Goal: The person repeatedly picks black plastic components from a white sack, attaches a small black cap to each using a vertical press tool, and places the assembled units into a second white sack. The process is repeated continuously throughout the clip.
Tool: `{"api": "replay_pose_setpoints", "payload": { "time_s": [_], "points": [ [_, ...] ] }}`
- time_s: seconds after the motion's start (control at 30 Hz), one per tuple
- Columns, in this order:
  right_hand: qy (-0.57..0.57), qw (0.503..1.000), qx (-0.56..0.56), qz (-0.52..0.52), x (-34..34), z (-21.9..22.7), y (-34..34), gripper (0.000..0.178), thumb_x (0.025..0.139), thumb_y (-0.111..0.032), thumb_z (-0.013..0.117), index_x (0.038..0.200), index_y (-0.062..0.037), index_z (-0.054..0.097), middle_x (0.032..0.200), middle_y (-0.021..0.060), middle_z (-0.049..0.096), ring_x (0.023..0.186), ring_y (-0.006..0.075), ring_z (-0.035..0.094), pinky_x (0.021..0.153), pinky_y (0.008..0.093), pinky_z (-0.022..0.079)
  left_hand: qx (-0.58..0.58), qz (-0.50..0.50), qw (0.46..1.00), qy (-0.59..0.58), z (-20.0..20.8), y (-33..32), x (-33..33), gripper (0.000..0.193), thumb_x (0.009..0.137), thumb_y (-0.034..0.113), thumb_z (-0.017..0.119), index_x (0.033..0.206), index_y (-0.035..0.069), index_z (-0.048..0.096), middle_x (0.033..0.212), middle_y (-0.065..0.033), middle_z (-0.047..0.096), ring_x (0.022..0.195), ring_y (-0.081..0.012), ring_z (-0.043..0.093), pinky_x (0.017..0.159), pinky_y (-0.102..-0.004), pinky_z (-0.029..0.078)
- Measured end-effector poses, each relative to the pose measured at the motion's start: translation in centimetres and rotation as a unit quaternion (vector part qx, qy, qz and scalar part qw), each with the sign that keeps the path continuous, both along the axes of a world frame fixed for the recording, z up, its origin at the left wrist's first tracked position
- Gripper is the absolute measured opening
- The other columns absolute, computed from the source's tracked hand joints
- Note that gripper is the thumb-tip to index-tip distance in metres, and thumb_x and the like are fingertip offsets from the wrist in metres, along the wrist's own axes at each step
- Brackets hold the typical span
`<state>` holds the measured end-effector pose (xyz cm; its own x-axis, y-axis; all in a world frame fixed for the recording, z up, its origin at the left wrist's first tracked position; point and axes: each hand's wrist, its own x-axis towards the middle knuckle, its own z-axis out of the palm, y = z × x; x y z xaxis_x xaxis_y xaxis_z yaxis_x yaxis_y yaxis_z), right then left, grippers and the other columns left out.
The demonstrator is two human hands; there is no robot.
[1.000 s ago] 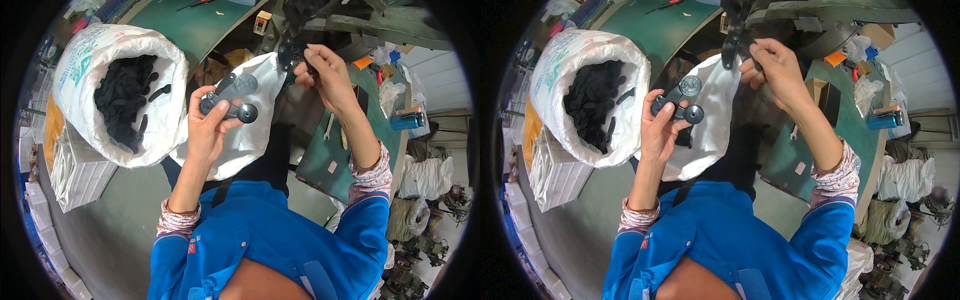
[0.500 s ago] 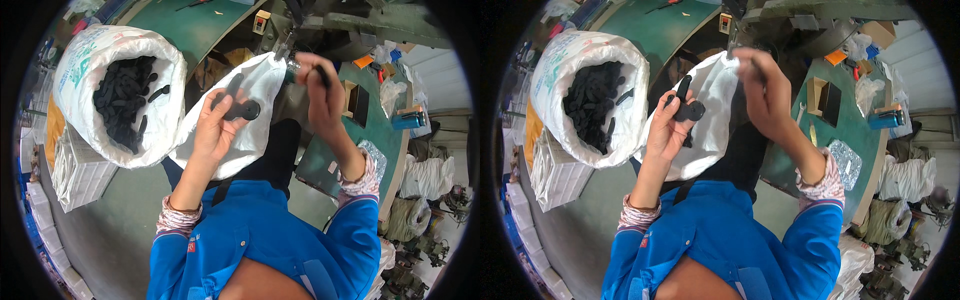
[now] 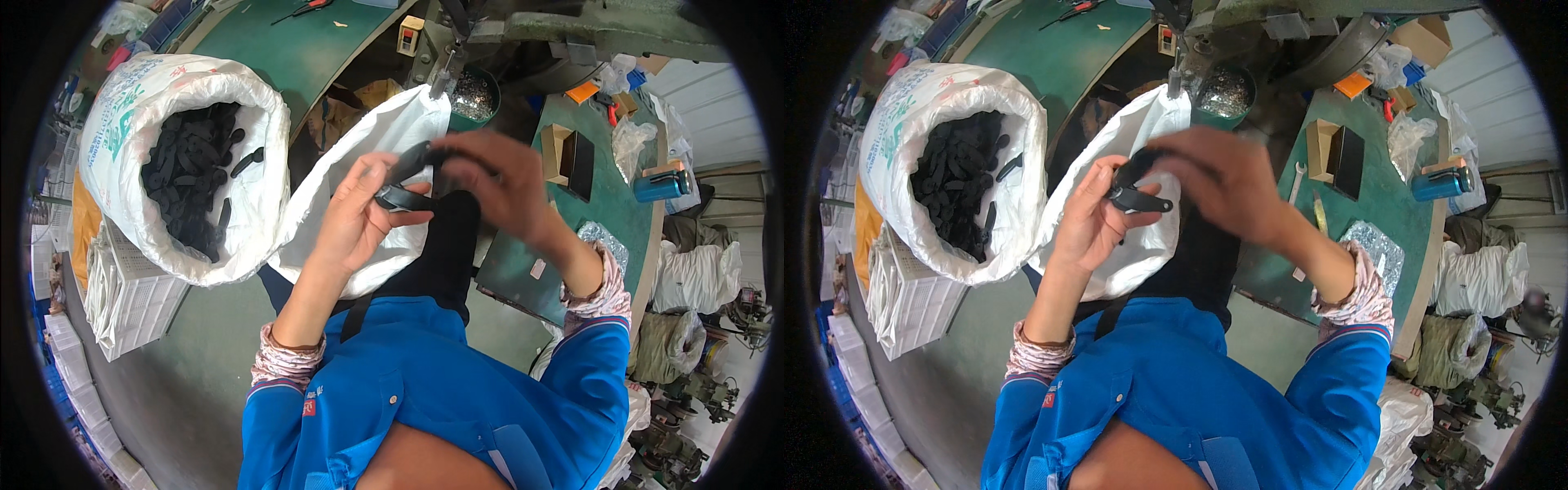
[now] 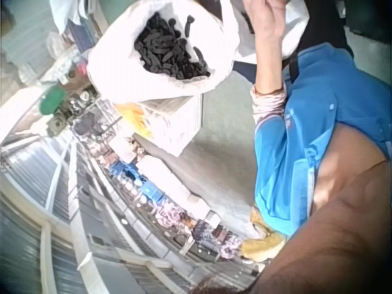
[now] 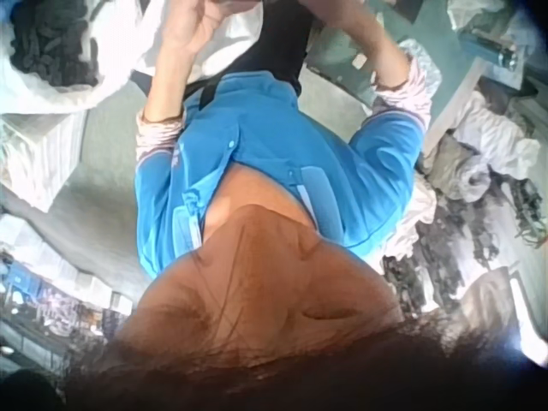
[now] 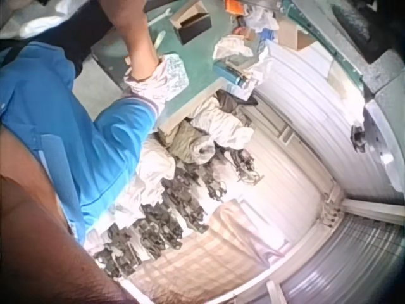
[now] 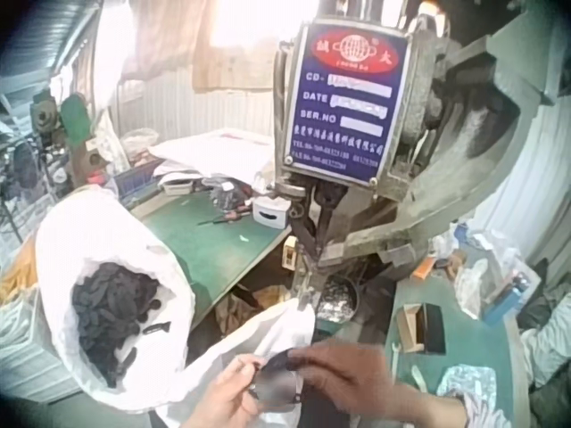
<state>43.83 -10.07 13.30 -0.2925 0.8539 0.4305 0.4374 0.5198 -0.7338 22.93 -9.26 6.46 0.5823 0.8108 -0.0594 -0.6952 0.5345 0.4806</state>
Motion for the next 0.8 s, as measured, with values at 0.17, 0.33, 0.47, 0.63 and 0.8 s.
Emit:
{"api": "replay_pose_setpoints", "payload": {
  "time_s": [0.17, 0.33, 0.47, 0.63, 0.8],
  "points": [
    [0.165, 0.966, -0.155, -0.127, 1.2, 2.1, 3.7, 0.031, 0.088, -0.013, 0.063, 0.118, -0.0039, 0.063, 0.089, 0.0033, 0.067, 0.071, 0.0081, 0.063, 0.052, 0.021, 0.047, 0.073, 0.011, 0.992, 0.099, 0.7, -0.8, 0.2, 0.021, 0.096, 0.01, 0.049, 0.117, 0.006, 0.044, 0.116, -0.0213, 0.056, 0.1, -0.029, 0.063, 0.075, -0.0403, 0.06],
    [0.194, 0.956, -0.2, -0.097, 1.4, 3.1, 6.2, 0.034, 0.091, -0.017, 0.06, 0.119, 0.0026, 0.059, 0.078, 0.0076, 0.064, 0.055, 0.0112, 0.054, 0.05, 0.0234, 0.042, 0.085, 0.039, 0.985, 0.148, 0.1, -0.9, -0.2, 0.025, 0.092, 0.009, 0.055, 0.114, 0.004, 0.044, 0.102, -0.0218, 0.063, 0.089, -0.0291, 0.068, 0.063, -0.0323, 0.06],
    [0.144, 0.948, -0.27, -0.084, 1.9, 3.0, 8.1, 0.037, 0.092, -0.022, 0.058, 0.121, 0.0017, 0.057, 0.078, 0.0086, 0.063, 0.047, 0.0106, 0.05, 0.045, 0.0237, 0.039, 0.11, 0.081, 0.969, 0.206, 0.7, -1.1, -0.1, 0.026, 0.09, 0.012, 0.061, 0.111, 0.004, 0.048, 0.094, -0.0162, 0.064, 0.087, -0.0245, 0.069, 0.058, -0.0257, 0.057],
    [0.175, 0.93, -0.305, -0.106, 1.1, 1.6, 7.5, 0.041, 0.093, -0.024, 0.057, 0.127, -0.0004, 0.052, 0.078, 0.0062, 0.064, 0.044, 0.0078, 0.049, 0.036, 0.0199, 0.033, 0.128, 0.121, 0.948, 0.264, -1.1, -0.6, -1.6, 0.025, 0.088, 0.014, 0.065, 0.108, 0.001, 0.056, 0.093, -0.0092, 0.064, 0.086, -0.0161, 0.066, 0.066, -0.0233, 0.054],
    [0.192, 0.919, -0.333, -0.089, 2.1, 1.6, 5.1, 0.045, 0.092, -0.028, 0.058, 0.126, 0.0001, 0.05, 0.077, 0.0052, 0.064, 0.049, 0.01, 0.057, 0.037, 0.0199, 0.034, 0.077, 0.153, 0.968, 0.182, -1.0, -0.3, -1.4, 0.026, 0.094, 0.011, 0.056, 0.117, 0.0, 0.056, 0.095, -0.0079, 0.064, 0.083, -0.0135, 0.063, 0.074, -0.0264, 0.052]
  ]
}}
